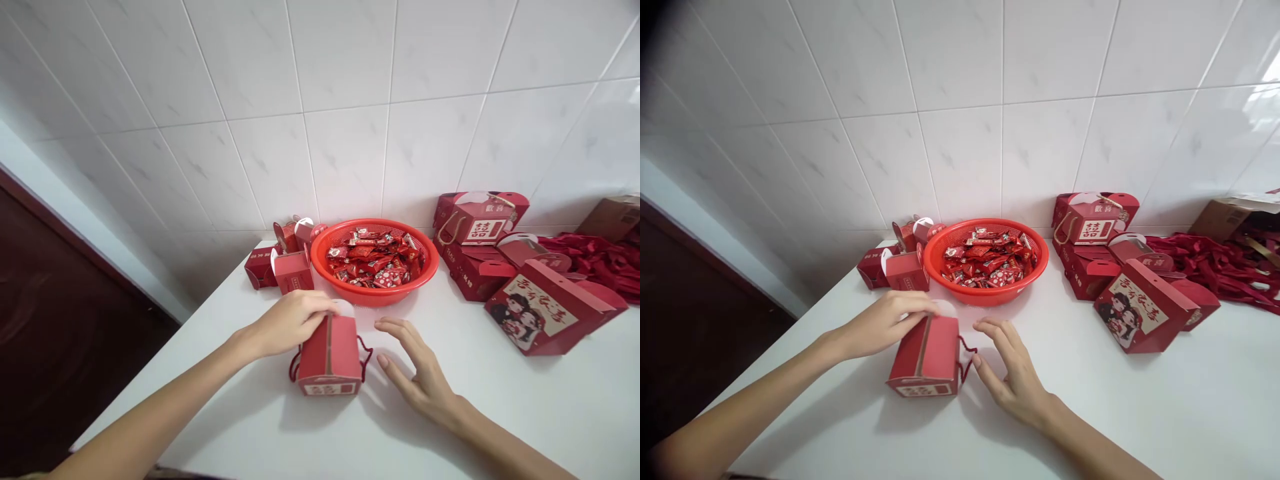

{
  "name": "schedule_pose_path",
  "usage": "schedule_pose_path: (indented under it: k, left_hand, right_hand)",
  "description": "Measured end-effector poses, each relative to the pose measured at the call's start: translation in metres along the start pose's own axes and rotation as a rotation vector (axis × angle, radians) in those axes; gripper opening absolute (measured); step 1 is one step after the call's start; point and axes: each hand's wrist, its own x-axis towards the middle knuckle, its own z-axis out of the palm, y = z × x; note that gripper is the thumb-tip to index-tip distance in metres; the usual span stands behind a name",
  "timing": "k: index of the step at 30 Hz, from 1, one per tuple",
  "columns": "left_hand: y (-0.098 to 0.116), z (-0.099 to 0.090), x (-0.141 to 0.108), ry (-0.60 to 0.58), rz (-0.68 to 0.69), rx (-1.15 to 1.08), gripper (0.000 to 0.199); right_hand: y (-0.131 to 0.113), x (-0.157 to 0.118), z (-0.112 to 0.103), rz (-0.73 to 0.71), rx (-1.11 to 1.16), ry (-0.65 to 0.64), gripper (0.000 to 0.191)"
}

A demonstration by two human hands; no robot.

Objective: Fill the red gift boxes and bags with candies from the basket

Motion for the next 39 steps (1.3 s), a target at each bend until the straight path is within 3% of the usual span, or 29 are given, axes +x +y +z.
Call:
schedule_pose_path:
  k: [4, 10, 14, 17, 20, 23, 25, 28, 32, 35, 39]
  left_hand:
    - [0.015, 0.023, 0.018, 0.047, 0.064, 0.010, 0.034]
    - [0.018, 0.044, 0.018, 0.111, 0.057, -0.168, 0.025]
    - [0.016, 0.048, 0.017, 0.140, 0.055, -0.247, 0.028]
    - [0.011, 0.048, 0.018, 0.142, 0.055, -0.319, 0.038]
    - [0.003, 0.044, 0.018, 0.095, 0.073, -0.434, 0.049]
    - [-0.007, 0.034, 0.014, 0.018, 0.019, -0.538, 0.056]
    - [-0.013, 0.025, 0.008, -0.081, -0.065, -0.565, 0.065]
    - [-0.024, 0.015, 0.002, -0.259, -0.161, -0.568, 0.086]
    - [-0.037, 0.013, 0.001, -0.366, -0.193, -0.561, 0.098]
    - [-0.043, 0.014, 0.002, -0.430, -0.190, -0.587, 0.100]
    - [-0.046, 0.015, 0.003, -0.508, -0.188, -0.616, 0.098]
  right_hand:
    - [-0.008, 0.001, -0.011, -0.065, -0.005, -0.116, 0.051]
    - [-0.017, 0.007, -0.011, -0.183, 0.079, -0.280, 0.048]
    - [-0.019, 0.015, -0.009, -0.290, 0.041, -0.245, 0.044]
    - [-0.027, 0.028, -0.010, -0.360, -0.027, -0.296, 0.045]
    - [-0.035, 0.043, -0.013, -0.388, -0.052, -0.348, 0.050]
    - [-0.037, 0.048, -0.017, -0.377, -0.049, -0.304, 0.045]
    - [-0.032, 0.045, -0.022, -0.315, -0.050, -0.240, 0.040]
    - [-0.021, 0.036, -0.030, -0.110, -0.031, -0.113, 0.030]
    - [-0.009, 0.031, -0.036, 0.204, 0.034, 0.013, 0.024]
    - [-0.008, 0.032, -0.036, 0.362, 0.046, -0.061, 0.031]
    - [-0.012, 0.033, -0.037, 0.445, 0.002, -0.211, 0.037]
